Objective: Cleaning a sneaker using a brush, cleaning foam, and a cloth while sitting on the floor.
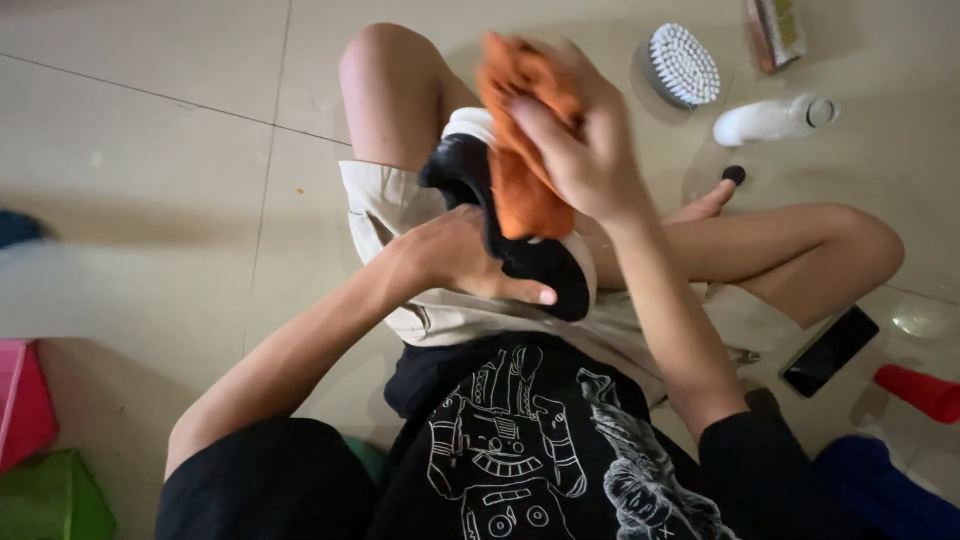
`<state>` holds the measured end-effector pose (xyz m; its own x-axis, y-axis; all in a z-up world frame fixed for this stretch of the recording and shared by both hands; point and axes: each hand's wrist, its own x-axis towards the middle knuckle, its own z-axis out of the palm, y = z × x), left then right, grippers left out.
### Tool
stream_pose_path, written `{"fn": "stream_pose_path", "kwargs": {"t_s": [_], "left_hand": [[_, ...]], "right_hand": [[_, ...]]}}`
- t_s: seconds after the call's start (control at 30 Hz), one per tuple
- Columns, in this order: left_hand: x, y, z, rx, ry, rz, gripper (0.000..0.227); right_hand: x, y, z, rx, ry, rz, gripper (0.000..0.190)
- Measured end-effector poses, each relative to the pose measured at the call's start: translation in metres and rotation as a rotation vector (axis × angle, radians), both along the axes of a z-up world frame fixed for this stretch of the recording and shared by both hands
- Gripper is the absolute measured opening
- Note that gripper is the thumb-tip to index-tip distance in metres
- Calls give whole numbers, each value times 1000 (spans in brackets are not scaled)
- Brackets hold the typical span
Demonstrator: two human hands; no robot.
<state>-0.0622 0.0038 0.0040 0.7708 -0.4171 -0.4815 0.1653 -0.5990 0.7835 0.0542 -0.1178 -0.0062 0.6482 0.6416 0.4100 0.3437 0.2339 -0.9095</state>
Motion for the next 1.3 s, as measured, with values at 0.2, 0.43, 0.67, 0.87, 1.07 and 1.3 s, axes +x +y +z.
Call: {"fn": "stream_pose_path", "kwargs": {"t_s": [0.2, 0.43, 0.67, 0.87, 1.07, 1.3], "left_hand": [[-2, 7, -3, -247, 168, 68, 108], [-23, -44, -72, 1, -512, 104, 72], [-59, -169, -125, 281, -505, 14, 36], [-71, -249, -156, 524, -301, -318, 36], [-71, -289, -182, 498, -254, -331, 29], [-52, -290, -165, 384, -103, -177, 43]], "right_hand": [[-29, 37, 4, -316, -666, 144, 20], [-44, -8, 16, -381, -619, -35, 23], [-77, -102, 6, -277, -640, -384, 25], [-110, -169, -7, -335, -768, -566, 18], [-126, -183, -6, -362, -781, -716, 17], [-107, -239, 23, -460, -427, -388, 23]]}}
